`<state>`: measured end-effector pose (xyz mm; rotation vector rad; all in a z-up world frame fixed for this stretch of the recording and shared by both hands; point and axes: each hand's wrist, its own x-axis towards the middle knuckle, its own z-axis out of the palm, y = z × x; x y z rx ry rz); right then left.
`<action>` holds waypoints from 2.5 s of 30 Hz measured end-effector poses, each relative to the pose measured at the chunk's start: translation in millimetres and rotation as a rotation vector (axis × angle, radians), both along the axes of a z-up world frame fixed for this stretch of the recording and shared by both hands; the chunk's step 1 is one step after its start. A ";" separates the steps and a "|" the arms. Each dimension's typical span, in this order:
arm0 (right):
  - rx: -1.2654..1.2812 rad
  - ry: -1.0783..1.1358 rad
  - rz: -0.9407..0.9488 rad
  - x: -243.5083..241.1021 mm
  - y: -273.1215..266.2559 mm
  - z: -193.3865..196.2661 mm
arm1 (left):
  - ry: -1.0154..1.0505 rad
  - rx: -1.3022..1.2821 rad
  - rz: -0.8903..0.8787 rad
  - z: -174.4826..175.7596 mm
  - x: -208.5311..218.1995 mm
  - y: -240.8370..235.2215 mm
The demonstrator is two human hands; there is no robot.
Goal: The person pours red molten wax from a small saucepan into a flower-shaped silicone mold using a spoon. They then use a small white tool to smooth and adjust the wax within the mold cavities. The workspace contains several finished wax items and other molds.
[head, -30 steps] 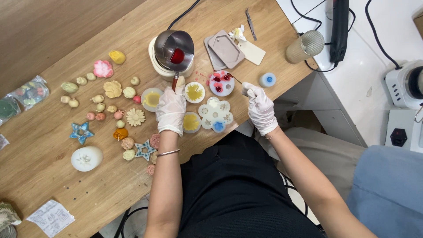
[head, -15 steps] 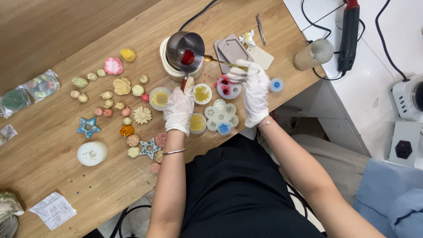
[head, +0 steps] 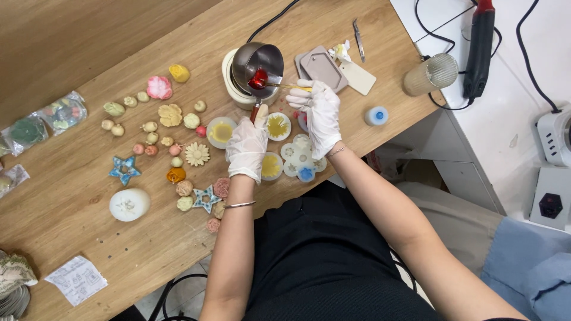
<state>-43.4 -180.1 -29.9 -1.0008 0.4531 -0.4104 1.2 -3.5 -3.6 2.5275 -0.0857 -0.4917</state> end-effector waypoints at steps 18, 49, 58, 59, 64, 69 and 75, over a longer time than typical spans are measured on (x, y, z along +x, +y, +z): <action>-0.042 -0.053 -0.082 -78.7 -50.6 22.8 | -0.042 0.007 -0.007 -6.3 -2.6 2.2; -0.807 0.114 -0.111 -121.7 -43.0 21.7 | -0.088 0.011 -0.059 -20.6 2.9 2.7; -0.095 -0.086 -0.191 -83.2 -39.1 45.8 | -0.050 -0.051 -0.022 -11.1 -1.0 3.0; -0.100 -0.083 -0.151 -73.4 -32.7 53.0 | -0.124 -0.044 -0.090 -18.9 -0.4 4.3; -0.231 -0.058 0.008 -26.3 0.7 60.2 | -0.053 -0.047 -0.039 -8.6 1.6 2.9; -0.329 0.038 0.106 1.1 22.6 34.2 | -0.013 -0.063 -0.009 -24.9 9.8 6.0; -0.310 0.004 0.278 -13.0 22.9 13.8 | 0.119 -0.092 0.057 -11.4 13.8 4.6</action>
